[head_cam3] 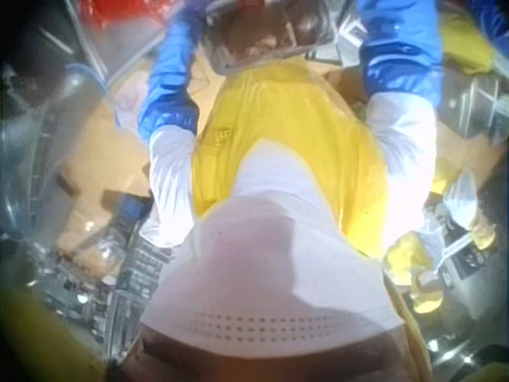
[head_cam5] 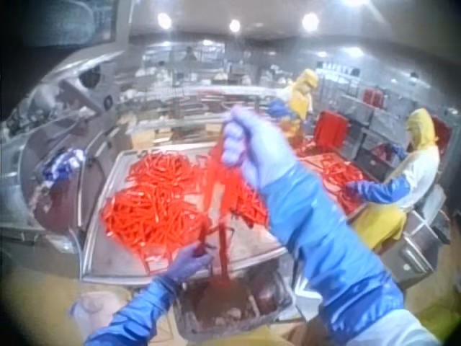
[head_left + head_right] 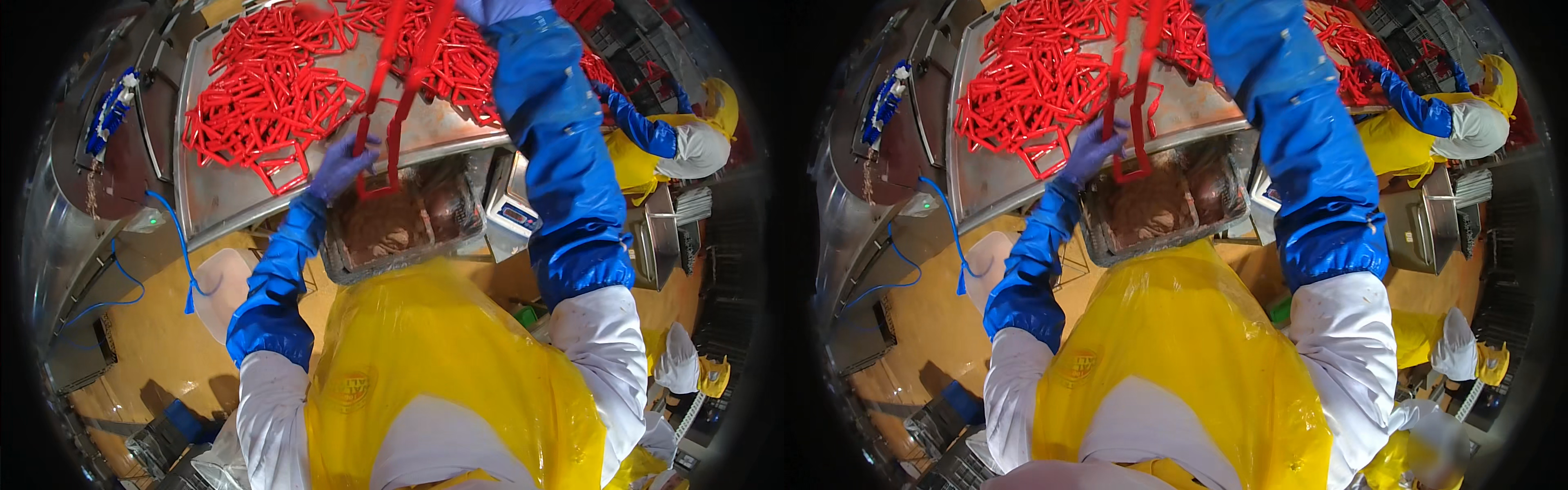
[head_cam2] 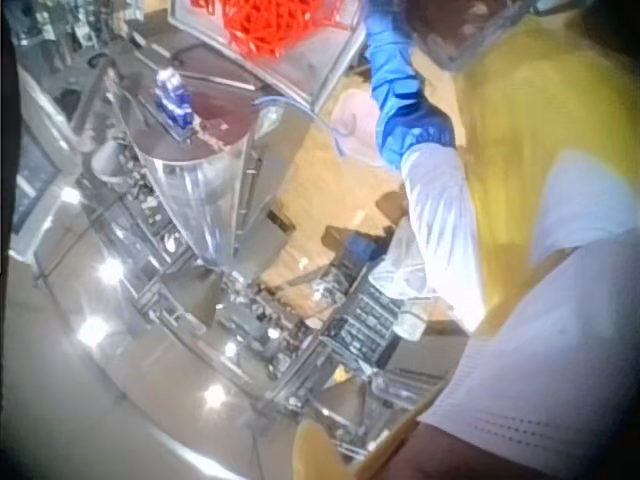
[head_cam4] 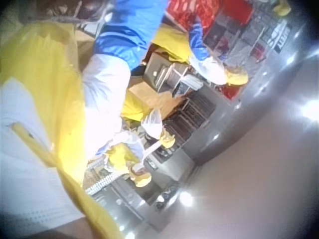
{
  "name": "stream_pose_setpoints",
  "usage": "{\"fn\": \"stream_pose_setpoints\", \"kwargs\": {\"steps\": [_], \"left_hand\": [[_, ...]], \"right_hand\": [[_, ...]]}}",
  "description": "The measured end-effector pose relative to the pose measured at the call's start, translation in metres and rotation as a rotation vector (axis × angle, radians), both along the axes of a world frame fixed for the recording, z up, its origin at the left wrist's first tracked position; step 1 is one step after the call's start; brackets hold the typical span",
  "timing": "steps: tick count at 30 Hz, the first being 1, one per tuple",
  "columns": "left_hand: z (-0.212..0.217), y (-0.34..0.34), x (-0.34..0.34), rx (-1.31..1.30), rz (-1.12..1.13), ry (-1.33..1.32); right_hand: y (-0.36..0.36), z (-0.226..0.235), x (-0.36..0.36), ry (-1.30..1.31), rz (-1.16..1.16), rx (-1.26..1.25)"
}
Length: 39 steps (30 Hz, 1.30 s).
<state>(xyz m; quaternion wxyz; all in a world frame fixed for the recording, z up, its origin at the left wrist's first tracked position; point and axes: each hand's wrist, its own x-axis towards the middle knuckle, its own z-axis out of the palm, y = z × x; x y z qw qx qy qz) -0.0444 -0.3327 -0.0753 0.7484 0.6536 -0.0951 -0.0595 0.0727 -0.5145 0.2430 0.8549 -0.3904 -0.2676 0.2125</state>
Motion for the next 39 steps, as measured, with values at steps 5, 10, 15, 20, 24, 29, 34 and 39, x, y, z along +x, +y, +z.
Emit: {"fn": "stream_pose_setpoints", "kwargs": {"steps": [5, 10, 15, 20, 24, 29, 34, 39], "left_hand": [[-0.056, -0.022, -0.086, -0.357, -0.104, 0.386], [-0.070, -0.030, -0.132, -0.663, -0.068, 0.659], [-0.066, -0.005, -0.125, -0.312, 0.017, 0.492], [-0.057, 0.014, -0.102, -0.189, 0.080, 0.417], [-0.059, 0.025, -0.088, -0.138, 0.164, 0.381], [-0.060, 0.051, -0.069, -0.001, 0.210, 0.305], [-0.035, 0.067, -0.060, 0.214, 0.252, 0.258], [0.007, 0.061, -0.053, 0.520, 0.185, 0.095]], "right_hand": [[-0.053, -0.006, 0.052, 0.006, -0.158, -0.068], [-0.117, -0.028, 0.085, 0.030, -0.283, -0.015], [-0.187, -0.063, 0.112, 0.011, -0.280, -0.092], [-0.238, -0.102, 0.121, 0.107, -0.408, -0.085], [-0.246, -0.112, 0.113, 0.111, -0.379, -0.077], [-0.267, -0.146, 0.114, 0.095, -0.268, -0.038], [-0.280, -0.168, 0.116, 0.112, -0.212, -0.038], [-0.250, -0.154, 0.083, 0.155, -0.175, -0.165]]}}
